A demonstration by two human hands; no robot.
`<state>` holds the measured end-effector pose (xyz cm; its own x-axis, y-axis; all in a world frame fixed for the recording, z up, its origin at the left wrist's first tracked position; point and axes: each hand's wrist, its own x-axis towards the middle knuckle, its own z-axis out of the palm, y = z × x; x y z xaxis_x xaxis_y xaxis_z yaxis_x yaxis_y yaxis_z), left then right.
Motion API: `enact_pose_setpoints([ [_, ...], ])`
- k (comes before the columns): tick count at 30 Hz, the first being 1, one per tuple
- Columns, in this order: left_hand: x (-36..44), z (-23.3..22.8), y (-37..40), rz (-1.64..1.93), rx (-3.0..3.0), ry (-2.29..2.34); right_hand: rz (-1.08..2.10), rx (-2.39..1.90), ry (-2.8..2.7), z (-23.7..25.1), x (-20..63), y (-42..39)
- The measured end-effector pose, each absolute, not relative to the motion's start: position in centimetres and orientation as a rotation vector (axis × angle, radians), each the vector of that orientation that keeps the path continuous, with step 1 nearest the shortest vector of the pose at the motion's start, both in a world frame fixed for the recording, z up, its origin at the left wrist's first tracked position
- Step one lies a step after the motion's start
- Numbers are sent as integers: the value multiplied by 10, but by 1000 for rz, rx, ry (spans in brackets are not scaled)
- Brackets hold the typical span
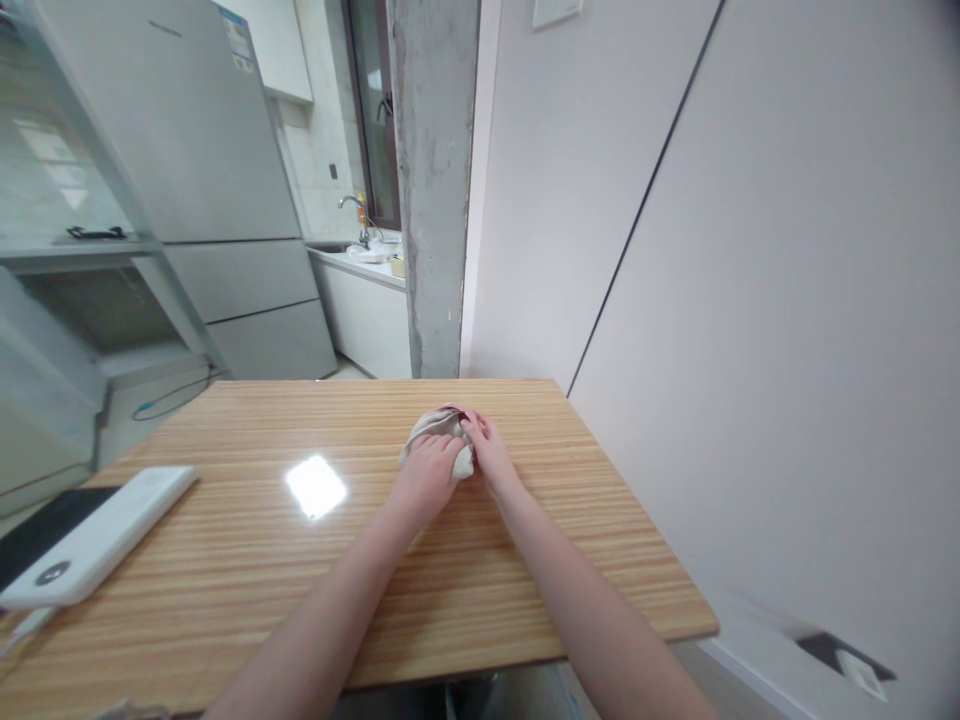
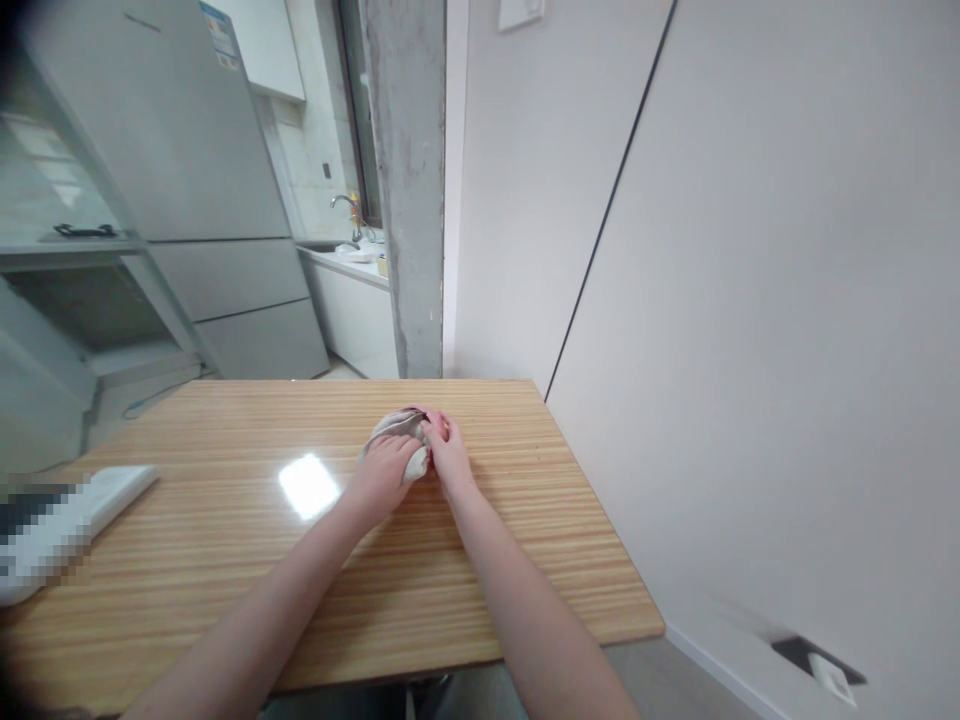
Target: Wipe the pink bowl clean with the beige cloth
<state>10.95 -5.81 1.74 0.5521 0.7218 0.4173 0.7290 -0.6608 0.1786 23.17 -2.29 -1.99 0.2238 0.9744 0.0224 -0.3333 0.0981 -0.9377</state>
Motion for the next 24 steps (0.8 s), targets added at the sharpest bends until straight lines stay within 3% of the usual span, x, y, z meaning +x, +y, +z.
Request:
enact_pose_setpoints([
  [13,113,19,-62,-709,-2782,-1258,1233,-1013,-834,-10,234,-28],
  [18,113,23,-66,-613,-2821,-1117,1089,-1088,-903,-5,242,-28],
  [24,112,20,-63,-648,-2764,-1272,1091,-1061,-905,-9,227,-34],
])
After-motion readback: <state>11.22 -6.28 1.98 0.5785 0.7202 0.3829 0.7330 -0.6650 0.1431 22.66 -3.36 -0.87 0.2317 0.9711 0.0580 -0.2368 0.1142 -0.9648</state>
